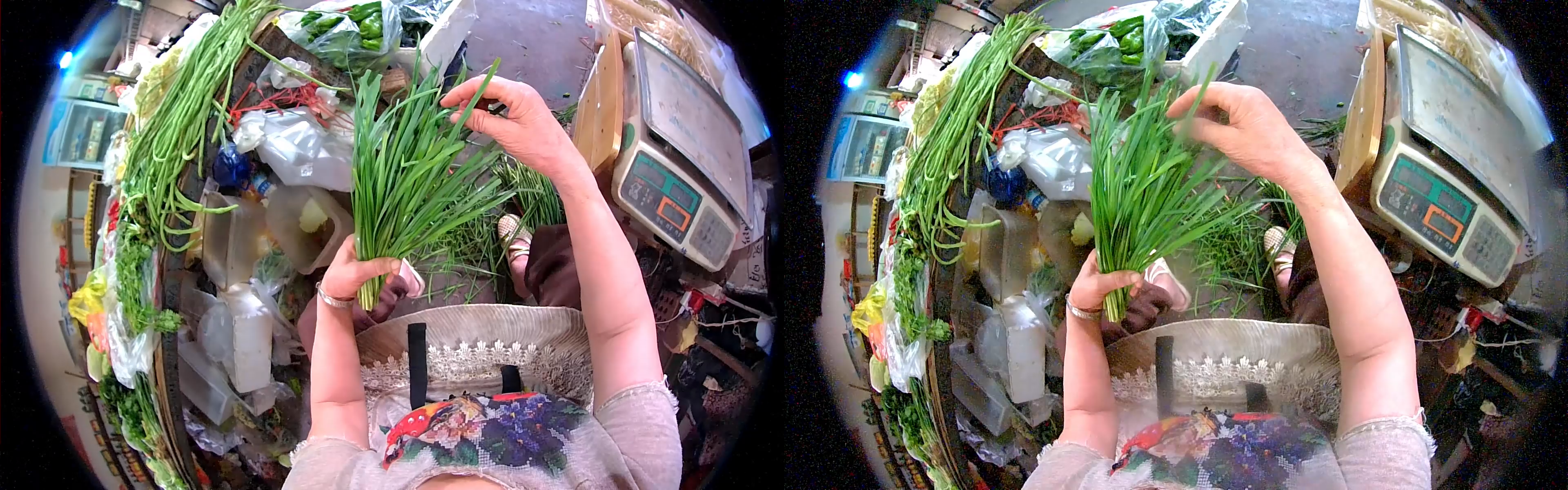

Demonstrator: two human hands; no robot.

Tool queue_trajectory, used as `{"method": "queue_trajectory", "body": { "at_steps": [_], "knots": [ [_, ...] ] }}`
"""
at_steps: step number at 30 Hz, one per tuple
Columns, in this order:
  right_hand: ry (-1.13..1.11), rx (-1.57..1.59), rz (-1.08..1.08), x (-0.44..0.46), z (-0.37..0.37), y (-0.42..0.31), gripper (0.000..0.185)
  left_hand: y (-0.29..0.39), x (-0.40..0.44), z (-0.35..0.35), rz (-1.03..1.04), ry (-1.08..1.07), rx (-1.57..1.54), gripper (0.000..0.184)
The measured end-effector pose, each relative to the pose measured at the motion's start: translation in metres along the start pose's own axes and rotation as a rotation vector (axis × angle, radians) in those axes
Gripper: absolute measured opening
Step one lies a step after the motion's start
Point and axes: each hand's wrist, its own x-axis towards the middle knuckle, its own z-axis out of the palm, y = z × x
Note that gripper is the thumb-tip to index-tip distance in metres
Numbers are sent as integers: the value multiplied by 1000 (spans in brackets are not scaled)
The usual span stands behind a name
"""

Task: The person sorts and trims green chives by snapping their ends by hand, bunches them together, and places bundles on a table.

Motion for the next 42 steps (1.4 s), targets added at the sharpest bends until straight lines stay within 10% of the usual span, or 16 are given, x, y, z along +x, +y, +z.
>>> {"method": "queue_trajectory", "body": {
  "at_steps": [20, 31, 37, 42],
  "knots": [
    [-57, -266, -172, 1, 15, 10, 21, 0, 1, 1, -24, 33, 40, 19],
    [342, -281, -184, 7, 13, 14, 16, -10, 7, -9, 40, 105, 128, 24],
    [661, -164, -214, 15, -6, 23, 17, -7, 18, -21, 716, 567, 1333, 38],
    [628, -214, -158, 13, -11, 20, 19, 3, 9, -20, 671, 611, 1612, 50]
  ]
}}
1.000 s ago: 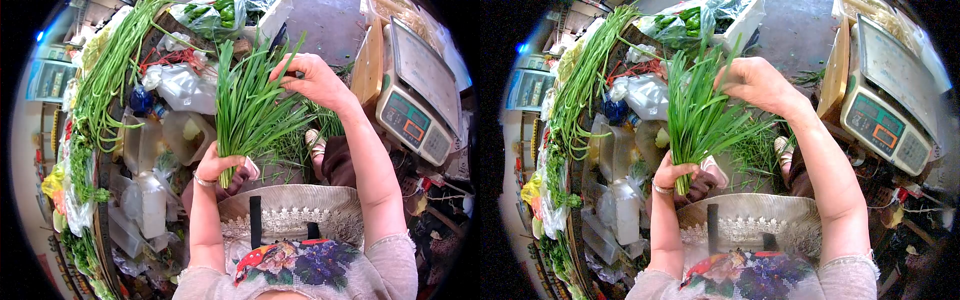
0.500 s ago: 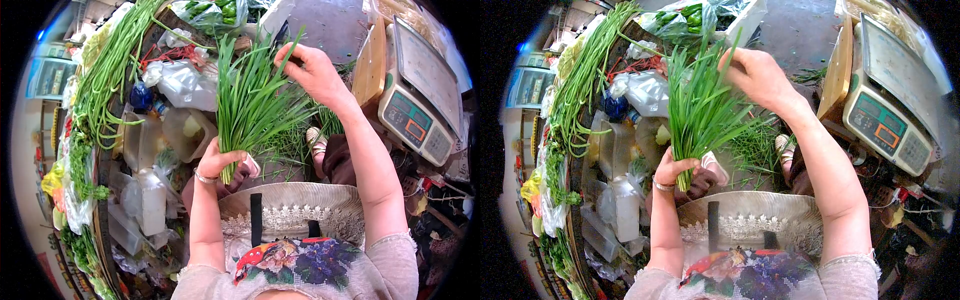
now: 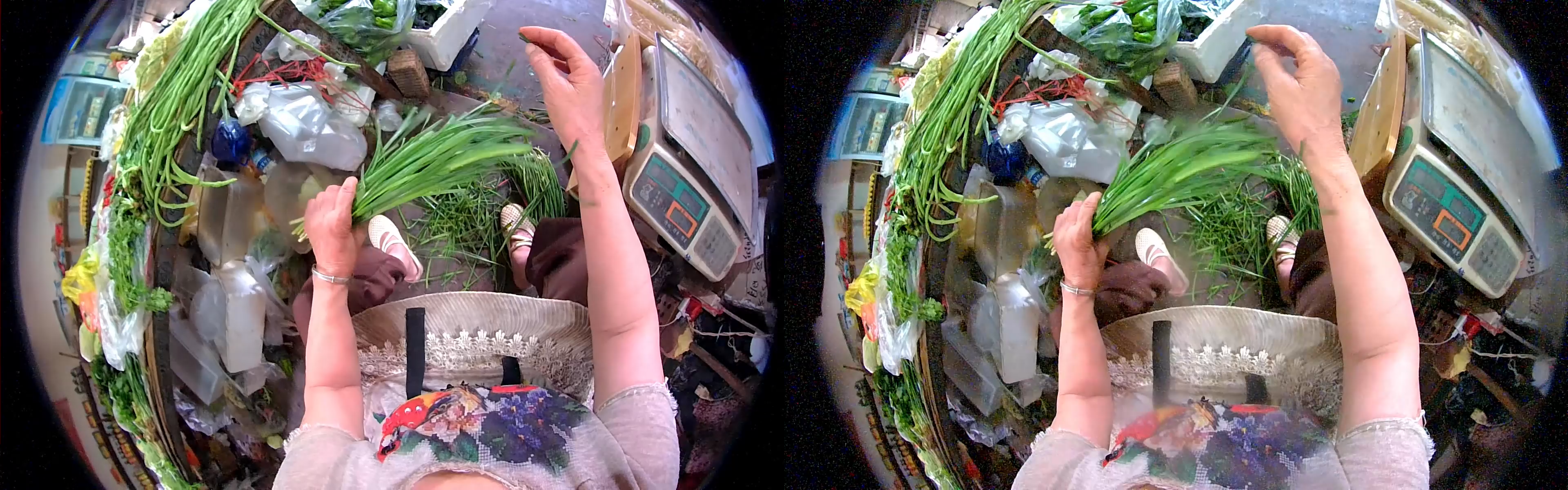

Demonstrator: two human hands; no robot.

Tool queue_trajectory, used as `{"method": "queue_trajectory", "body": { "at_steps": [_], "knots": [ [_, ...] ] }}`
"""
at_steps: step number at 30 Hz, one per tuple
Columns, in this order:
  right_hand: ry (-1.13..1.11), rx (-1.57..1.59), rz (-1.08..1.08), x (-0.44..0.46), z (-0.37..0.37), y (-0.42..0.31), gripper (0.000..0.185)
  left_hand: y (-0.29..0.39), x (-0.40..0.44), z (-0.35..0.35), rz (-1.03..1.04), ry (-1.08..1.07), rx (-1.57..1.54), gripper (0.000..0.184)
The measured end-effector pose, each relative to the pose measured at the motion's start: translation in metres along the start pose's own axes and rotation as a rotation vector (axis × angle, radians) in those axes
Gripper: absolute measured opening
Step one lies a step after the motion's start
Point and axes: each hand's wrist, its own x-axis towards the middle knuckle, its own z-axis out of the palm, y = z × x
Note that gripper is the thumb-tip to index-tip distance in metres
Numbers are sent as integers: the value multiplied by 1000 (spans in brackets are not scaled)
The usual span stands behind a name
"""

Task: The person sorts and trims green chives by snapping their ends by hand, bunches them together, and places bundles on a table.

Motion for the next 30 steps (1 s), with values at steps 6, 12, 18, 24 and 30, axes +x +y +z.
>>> {"method": "queue_trajectory", "body": {
  "at_steps": [6, 12, 18, 24, 30],
  "knots": [
    [-217, 82, 124, -2, -4, -11, 18, 1, 3, 0, 71, 107, -12, 51],
    [-279, 52, 61, -8, 4, -13, 17, 4, 3, -3, 85, 113, -4, 54],
    [-334, 53, -42, -9, 5, -15, 19, 1, -3, -1, 46, 78, -6, 55],
    [-499, -87, 132, -8, 2, -17, 20, 4, -3, -1, 80, 152, -11, 55],
    [-807, 184, 47, -28, 21, -26, 19, 13, -1, 1, 114, 75, -52, 49]
  ]
}}
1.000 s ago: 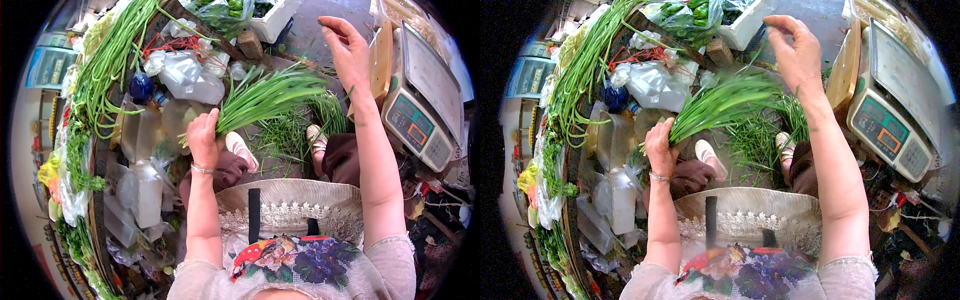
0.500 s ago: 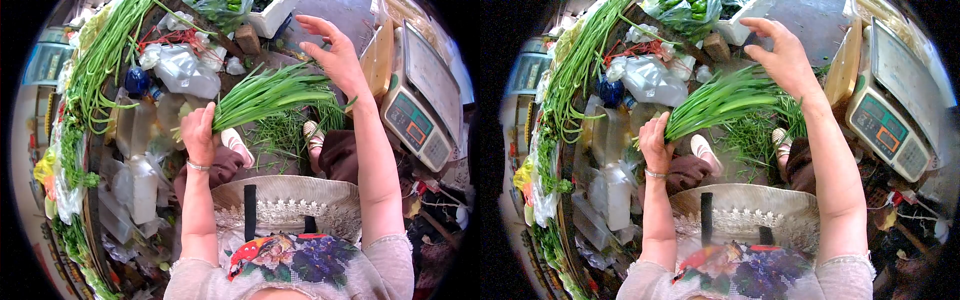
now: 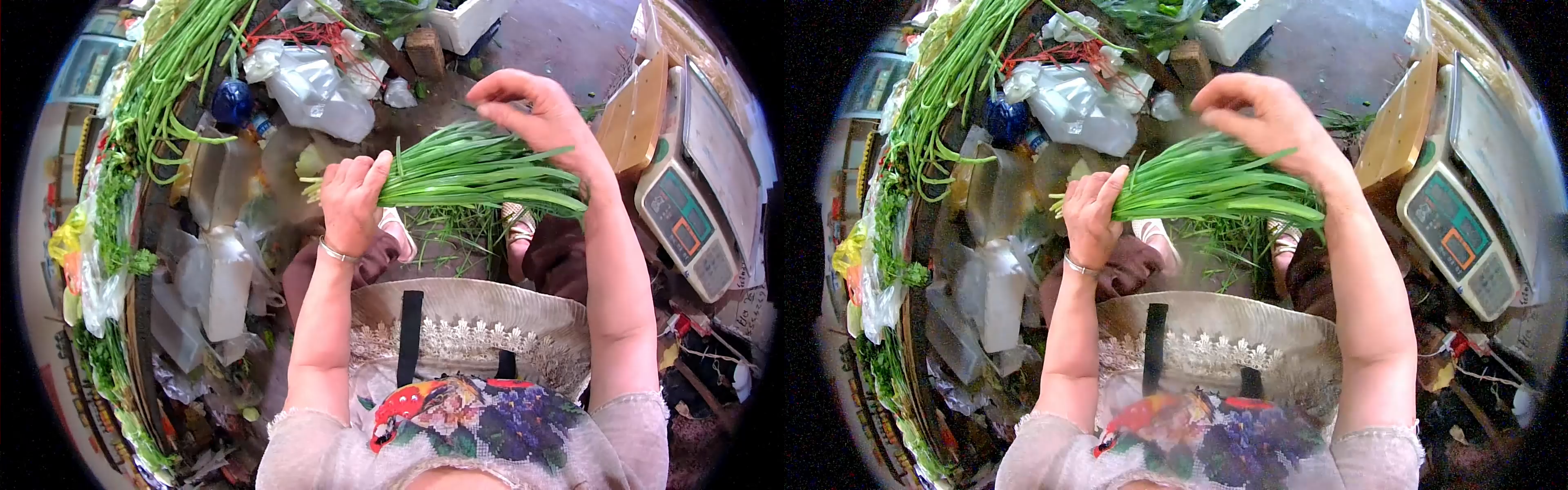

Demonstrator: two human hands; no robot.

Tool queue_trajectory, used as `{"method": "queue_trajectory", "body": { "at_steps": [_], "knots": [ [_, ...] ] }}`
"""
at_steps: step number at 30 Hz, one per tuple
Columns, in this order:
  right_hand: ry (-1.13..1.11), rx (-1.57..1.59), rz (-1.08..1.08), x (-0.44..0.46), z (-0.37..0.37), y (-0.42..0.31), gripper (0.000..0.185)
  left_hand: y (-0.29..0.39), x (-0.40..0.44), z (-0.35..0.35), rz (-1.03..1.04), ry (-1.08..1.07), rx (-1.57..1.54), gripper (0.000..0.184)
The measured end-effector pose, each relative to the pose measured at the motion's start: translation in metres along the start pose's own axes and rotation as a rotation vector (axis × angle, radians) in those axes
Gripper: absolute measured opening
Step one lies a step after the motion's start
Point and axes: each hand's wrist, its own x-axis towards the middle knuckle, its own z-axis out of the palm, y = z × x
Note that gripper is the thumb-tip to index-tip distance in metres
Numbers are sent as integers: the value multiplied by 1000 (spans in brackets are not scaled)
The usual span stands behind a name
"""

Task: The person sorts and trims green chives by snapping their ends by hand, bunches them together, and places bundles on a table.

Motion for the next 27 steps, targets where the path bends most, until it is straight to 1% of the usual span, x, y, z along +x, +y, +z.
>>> {"method": "queue_trajectory", "body": {
  "at_steps": [1, 2, 5, 7, 9, 11, 13, 15, 16, 17, 18, 19, 21, 22, 23, 25, 26, 27],
  "knots": [
    [-81, 31, 36, 0, 5, -3, 19, 4, 2, -1, 1, -36, -15, 48],
    [-142, 82, 67, -1, 10, -5, 17, 5, 4, 2, 33, -10, 6, 39],
    [-248, 51, -136, -3, 33, 2, 18, 7, 3, 7, 65, -63, -24, 39],
    [-406, -35, -112, -3, 43, -2, 21, 8, 4, 8, 77, -74, -41, 38],
    [-429, -51, -202, -6, 52, -1, 22, 9, 3, 9, 97, -94, -46, 37],
    [-432, -34, -184, -7, 56, 1, 20, 11, 3, 10, 102, -112, -61, 37],
    [-436, -109, -172, -9, 57, -1, 14, 11, 3, 11, 109, -132, -77, 36],
    [-438, -115, -168, -9, 58, 3, 11, 11, 2, 14, 131, -106, -106, 36],
    [-396, -160, -180, -9, 56, 2, 13, 12, 2, 14, 134, -108, -112, 36],
    [-355, -207, -196, -7, 54, 2, 15, 11, 2, 13, 90, -143, -114, 37],
    [-313, -197, -190, -5, 48, 3, 15, 10, 2, 11, 43, -176, -114, 37],
    [-257, -204, -174, -1, 43, 11, 15, 8, 2, 10, 43, -173, -112, 37],
    [-92, -133, -161, 2, 28, 10, 17, 4, 1, 9, -20, -174, -85, 41],
    [-38, -25, 0, -1, 21, 4, 22, 2, 0, 10, -45, -181, -82, 43],
    [6, 8, 28, -1, 13, 2, 26, 0, -1, 10, -45, -178, -80, 43],
    [144, 63, 2, -1, 3, -1, 27, -3, -4, 11, -101, -204, -54, 42],
    [188, 144, -11, -1, -2, 0, 24, -4, -5, 11, -101, -200, -53, 42],
    [212, 126, -13, -1, -9, -4, 20, -5, -6, 12, -132, -203, -47, 42]
  ]
}}
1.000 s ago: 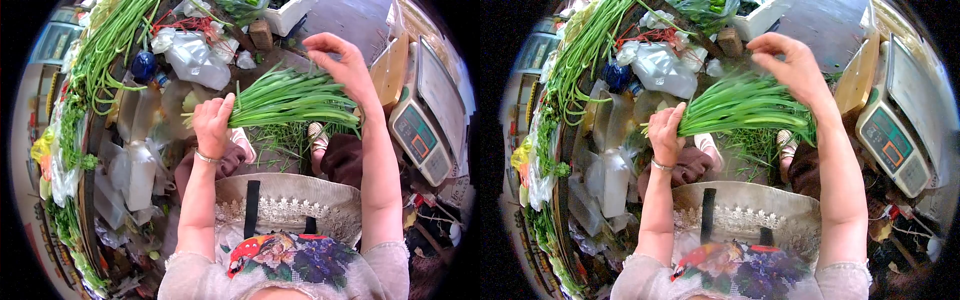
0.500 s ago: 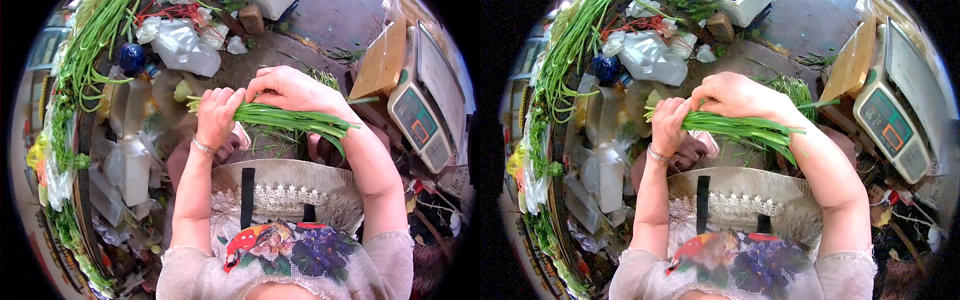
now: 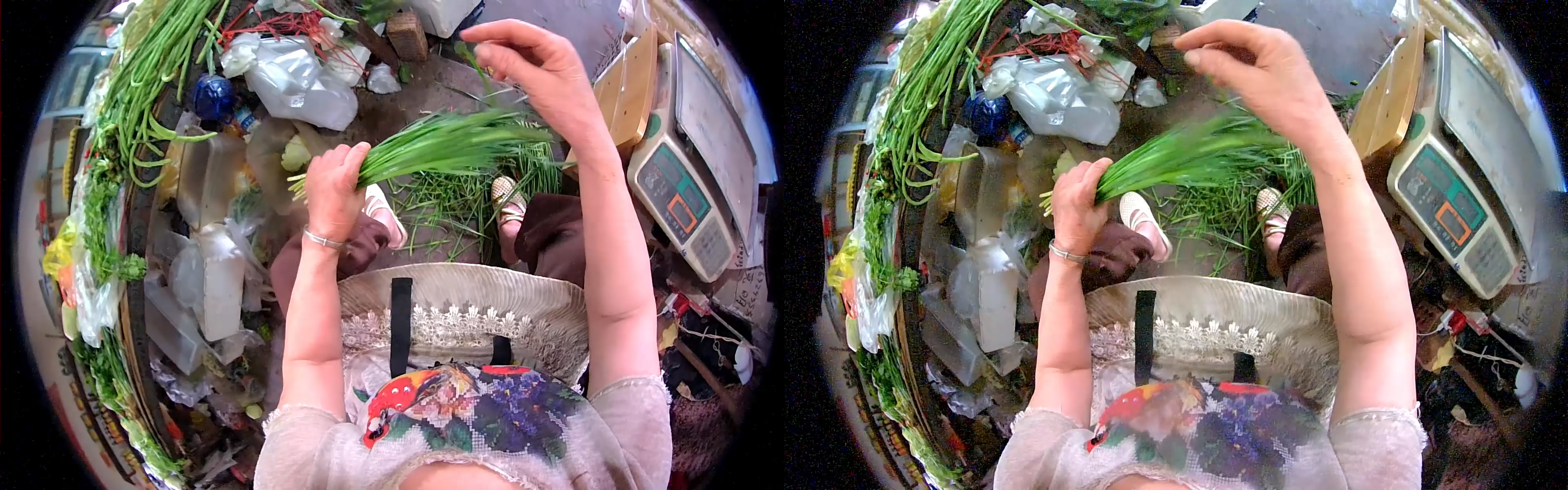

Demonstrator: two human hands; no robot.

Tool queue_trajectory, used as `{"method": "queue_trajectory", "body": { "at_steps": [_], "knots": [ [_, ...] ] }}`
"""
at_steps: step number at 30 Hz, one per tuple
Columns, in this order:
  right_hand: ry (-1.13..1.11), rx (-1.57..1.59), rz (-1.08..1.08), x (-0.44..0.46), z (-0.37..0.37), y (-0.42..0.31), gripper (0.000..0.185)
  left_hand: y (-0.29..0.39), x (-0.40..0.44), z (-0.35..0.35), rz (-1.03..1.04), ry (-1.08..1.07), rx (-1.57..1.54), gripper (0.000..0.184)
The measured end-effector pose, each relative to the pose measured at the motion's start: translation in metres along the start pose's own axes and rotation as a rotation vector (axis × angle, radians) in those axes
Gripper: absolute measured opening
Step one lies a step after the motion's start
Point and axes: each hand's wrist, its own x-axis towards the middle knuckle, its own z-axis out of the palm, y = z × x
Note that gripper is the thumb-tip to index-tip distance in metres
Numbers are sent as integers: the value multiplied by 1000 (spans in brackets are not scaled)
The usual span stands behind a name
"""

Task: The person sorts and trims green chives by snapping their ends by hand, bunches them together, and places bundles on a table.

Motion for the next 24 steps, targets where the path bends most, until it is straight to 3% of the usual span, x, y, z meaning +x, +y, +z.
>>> {"method": "queue_trajectory", "body": {
  "at_steps": [3, 6, 8, 12, 18, 24],
  "knots": [
    [39, -16, -31, 0, -8, -8, 16, -5, -3, 3, -55, -16, 27, 42],
    [-30, -66, -41, -2, -6, -10, 14, -9, -4, 6, -82, -18, 44, 41],
    [-176, -144, -161, -5, 1, -1, 12, -11, -5, 7, -82, -4, 37, 40],
    [-234, -663, -292, -9, 9, 2, 14, -10, -5, 5, -111, 11, -25, 41],
    [-242, -780, -273, -13, 20, 12, 9, -9, -4, 3, -148, -4, -145, 40],
    [-248, -704, -284, -9, 17, 20, 8, -9, -3, 1, -188, -32, -154, 42]
  ]
}}
